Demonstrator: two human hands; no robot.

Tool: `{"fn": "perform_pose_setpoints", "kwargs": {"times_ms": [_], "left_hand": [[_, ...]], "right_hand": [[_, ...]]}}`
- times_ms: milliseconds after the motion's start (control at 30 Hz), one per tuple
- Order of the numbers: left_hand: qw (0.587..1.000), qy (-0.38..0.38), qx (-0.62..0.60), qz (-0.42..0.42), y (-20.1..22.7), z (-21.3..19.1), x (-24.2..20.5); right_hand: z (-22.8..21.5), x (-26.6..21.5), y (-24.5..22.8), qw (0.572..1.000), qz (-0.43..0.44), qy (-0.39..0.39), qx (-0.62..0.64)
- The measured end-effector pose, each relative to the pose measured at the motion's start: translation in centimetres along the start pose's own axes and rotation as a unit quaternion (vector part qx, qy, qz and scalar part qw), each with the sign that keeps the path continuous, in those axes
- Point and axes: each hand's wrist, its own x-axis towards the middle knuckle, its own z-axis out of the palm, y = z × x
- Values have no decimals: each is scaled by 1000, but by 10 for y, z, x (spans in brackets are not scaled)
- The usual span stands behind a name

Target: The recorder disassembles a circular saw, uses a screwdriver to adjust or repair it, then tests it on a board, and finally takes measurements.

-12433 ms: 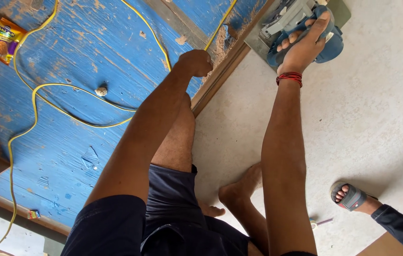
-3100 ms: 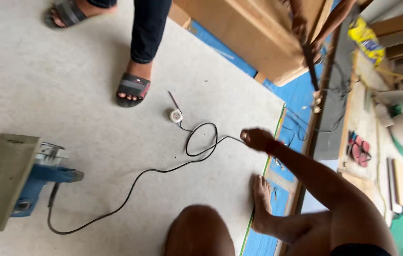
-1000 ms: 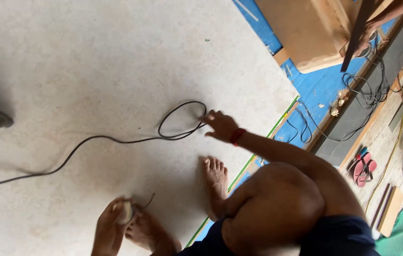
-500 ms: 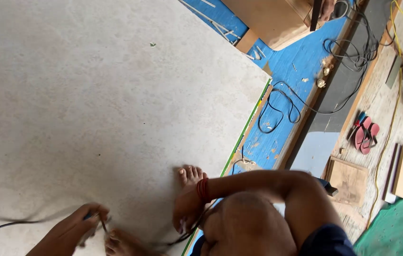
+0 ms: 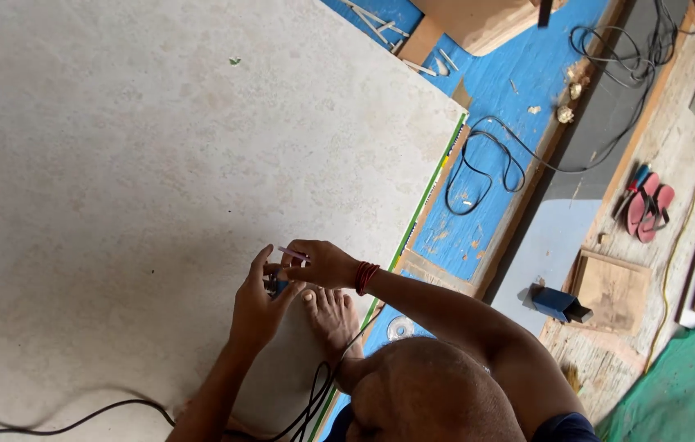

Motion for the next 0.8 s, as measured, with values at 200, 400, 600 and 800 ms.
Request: {"fn": "perform_pose_setpoints", "kwargs": {"times_ms": [200, 400, 600, 800], "left_hand": [[977, 16, 128, -168, -42, -55, -19], [940, 52, 304, -143, -104, -91, -73], [928, -39, 302, -216, -148, -68, -99], [940, 31, 256, -224, -80, -25, -79]], "right_hand": [[-78, 61, 71, 984, -77, 3, 159], [-263, 84, 144, 879, 27, 313, 358], [-291, 106, 174, 851, 67, 431, 292], [-306, 150, 181, 823, 50, 555, 115]]}}
